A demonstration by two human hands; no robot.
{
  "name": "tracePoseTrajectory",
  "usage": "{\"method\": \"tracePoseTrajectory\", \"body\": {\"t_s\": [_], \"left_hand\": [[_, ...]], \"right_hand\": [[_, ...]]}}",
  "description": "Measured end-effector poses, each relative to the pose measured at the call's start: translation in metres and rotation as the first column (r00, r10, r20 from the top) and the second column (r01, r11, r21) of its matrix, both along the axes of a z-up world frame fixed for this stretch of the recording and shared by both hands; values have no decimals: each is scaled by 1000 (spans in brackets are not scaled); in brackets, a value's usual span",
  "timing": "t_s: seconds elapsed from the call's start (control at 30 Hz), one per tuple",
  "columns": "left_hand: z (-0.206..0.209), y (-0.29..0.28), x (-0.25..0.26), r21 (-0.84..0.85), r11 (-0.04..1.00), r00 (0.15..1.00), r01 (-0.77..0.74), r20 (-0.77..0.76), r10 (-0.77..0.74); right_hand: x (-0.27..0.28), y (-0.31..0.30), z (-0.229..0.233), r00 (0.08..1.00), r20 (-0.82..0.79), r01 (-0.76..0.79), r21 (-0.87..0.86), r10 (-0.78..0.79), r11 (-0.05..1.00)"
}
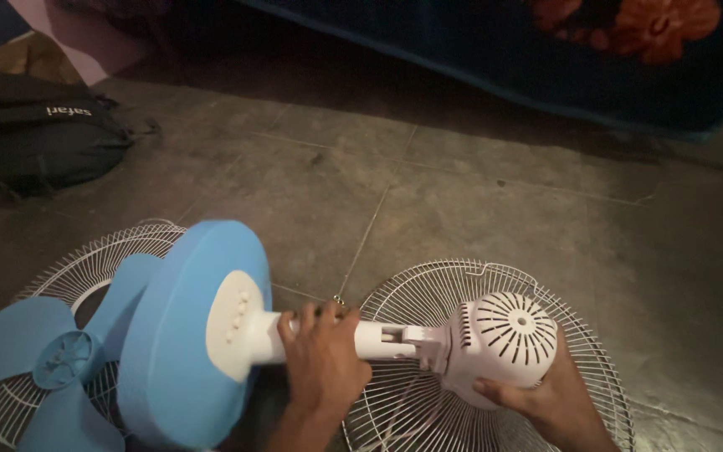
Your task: The person assembles an electric fan by attaching the motor housing to the neck, securing it with a knob, and tightening the connection with a screwdriver. The fan blades and front grill are visible nearby but not handled in this clip.
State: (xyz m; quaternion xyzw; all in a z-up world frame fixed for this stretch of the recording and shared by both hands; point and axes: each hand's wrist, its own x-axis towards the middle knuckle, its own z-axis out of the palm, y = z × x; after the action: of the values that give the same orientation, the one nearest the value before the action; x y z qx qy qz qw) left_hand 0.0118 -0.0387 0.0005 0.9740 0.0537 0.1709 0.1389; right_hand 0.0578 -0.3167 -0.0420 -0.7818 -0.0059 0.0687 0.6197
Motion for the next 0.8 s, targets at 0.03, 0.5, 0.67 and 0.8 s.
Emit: {"method": "tracePoseTrajectory", "body": {"t_s": [0.03, 0.5, 0.67, 0.8], "left_hand": [[0, -1, -2, -12, 1000, 1000, 11, 17, -11], [-1, 3, 13, -49, 974, 971, 222, -78, -226], [-2, 4, 15, -8, 959, 957, 284, -61, -284], [0, 3, 16, -2, 958, 950, 287, -131, -285]], "right_hand": [[1, 2, 2, 999, -11, -32, 11, 32, 999], [-1, 5, 16, 998, -7, -60, 30, 60, 998], [-2, 5, 15, 997, 46, -64, 37, 63, 997], [-1, 4, 15, 997, -16, -72, -17, 71, 997]]}}
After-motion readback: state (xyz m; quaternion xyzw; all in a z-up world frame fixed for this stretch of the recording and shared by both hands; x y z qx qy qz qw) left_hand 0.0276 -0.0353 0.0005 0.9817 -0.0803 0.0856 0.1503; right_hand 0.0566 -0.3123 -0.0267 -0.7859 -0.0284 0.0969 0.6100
